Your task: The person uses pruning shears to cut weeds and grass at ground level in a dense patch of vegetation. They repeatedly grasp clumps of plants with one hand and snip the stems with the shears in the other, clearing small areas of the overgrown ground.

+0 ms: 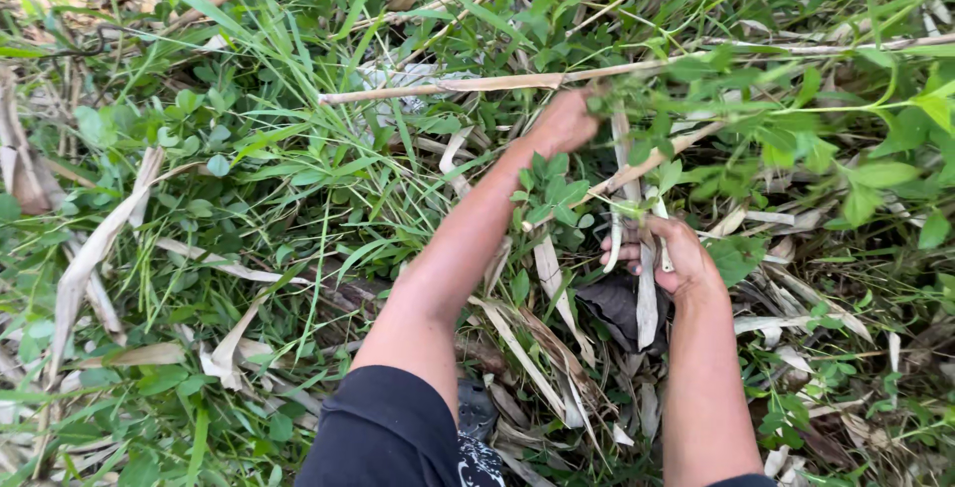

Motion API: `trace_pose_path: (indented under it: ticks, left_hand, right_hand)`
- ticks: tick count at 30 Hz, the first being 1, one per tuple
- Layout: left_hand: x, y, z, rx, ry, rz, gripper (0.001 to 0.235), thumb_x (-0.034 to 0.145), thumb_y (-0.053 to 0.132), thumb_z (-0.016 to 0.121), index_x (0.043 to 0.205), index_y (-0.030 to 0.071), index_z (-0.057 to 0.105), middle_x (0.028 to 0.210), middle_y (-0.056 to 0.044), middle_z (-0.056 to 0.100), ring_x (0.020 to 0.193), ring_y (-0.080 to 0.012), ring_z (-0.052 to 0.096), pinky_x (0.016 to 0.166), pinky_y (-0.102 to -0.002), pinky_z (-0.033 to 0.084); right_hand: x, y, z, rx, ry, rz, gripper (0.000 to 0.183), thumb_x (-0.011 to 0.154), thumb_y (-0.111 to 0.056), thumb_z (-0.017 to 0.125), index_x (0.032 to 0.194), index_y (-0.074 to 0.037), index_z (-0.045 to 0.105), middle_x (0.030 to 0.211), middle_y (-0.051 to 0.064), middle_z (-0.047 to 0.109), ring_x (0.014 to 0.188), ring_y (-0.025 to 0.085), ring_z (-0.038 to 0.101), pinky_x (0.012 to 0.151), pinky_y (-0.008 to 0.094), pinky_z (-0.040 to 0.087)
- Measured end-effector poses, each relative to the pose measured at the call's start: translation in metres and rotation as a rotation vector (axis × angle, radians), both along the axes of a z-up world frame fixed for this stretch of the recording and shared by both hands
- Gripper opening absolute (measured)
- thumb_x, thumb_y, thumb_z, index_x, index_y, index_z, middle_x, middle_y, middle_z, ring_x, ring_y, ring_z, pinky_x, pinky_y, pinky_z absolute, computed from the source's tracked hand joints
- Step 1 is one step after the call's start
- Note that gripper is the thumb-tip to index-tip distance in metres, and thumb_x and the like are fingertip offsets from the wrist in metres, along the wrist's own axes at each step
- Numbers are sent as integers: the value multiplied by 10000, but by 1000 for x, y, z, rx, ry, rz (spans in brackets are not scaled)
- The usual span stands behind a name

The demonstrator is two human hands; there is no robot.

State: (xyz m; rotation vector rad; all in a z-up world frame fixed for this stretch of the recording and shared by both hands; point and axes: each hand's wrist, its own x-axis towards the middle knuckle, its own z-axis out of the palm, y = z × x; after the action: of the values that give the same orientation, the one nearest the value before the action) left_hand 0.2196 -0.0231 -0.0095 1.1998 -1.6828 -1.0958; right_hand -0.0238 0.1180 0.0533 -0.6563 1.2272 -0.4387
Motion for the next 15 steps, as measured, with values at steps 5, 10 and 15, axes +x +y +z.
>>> trace_pose_path:
  ticks: [5,10,15]
  left_hand:
    - [-3,-33,5,137,19,66,404,848,172,694,1200,-25,705,991,-235,774,930,-303,769,858,-397,581]
    - [-26,-34,-8,254,-220,-252,342,845,268,653,1081,28,719,1024,-204,757,936,-321,736,858,-450,550]
    - [-30,-10,-26,33,-292,-331,354,761,161,664,1097,62,715,1032,-231,726,976,-391,689,873,-486,534]
  right_hand:
    - [-20,2,0,53,-13,-61,412,922,-229,473,1227,14,608,1000,256,742,794,356,754,529,333,499]
    - [-29,2,1,58,-29,-82,368,891,-180,519,1183,31,594,1008,294,733,790,386,753,530,354,521]
    - [-28,4,9,52,-25,-108,375,853,-159,540,1201,-20,560,1001,286,734,784,393,754,508,348,511]
